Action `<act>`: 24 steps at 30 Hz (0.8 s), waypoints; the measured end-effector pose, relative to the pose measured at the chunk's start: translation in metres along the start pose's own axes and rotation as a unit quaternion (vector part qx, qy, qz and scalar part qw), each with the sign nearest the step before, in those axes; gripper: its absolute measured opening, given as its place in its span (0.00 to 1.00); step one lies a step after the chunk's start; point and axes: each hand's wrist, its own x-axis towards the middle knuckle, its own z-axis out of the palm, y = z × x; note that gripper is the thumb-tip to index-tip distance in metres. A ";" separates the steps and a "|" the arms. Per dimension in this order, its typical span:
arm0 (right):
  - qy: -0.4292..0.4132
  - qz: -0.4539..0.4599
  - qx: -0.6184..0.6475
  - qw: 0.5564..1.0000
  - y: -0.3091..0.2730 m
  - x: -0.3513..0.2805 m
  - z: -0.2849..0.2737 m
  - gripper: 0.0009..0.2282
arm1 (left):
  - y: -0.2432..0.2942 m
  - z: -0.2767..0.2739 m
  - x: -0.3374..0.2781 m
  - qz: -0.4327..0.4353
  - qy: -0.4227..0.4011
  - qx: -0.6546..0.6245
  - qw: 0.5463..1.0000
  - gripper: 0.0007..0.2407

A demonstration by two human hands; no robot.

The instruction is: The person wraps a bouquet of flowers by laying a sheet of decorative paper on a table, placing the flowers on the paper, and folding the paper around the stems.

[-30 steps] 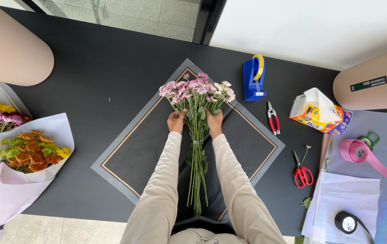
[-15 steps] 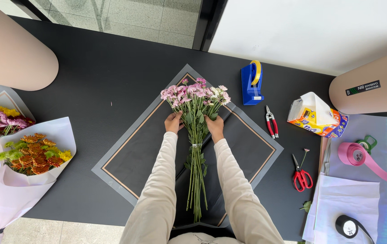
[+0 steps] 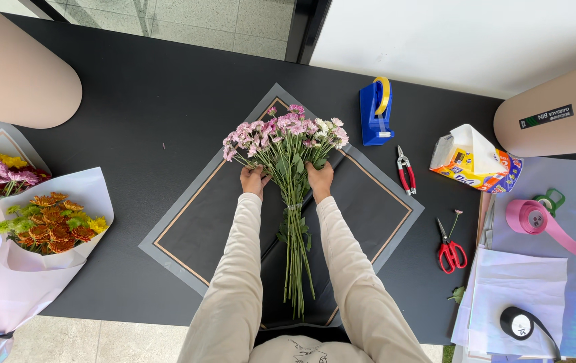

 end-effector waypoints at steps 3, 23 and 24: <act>0.000 -0.011 0.002 1.000 -0.016 -0.016 -0.002 0.14 | 0.024 0.018 -0.029 0.004 0.010 0.063 0.998 0.17; -0.014 -0.022 0.031 0.999 0.020 0.010 -0.001 0.08 | 0.006 0.002 -0.022 -0.020 -0.043 0.092 0.995 0.09; -0.012 -0.029 0.029 0.999 0.015 0.004 -0.001 0.07 | 0.003 0.000 -0.019 -0.019 -0.041 0.101 0.994 0.10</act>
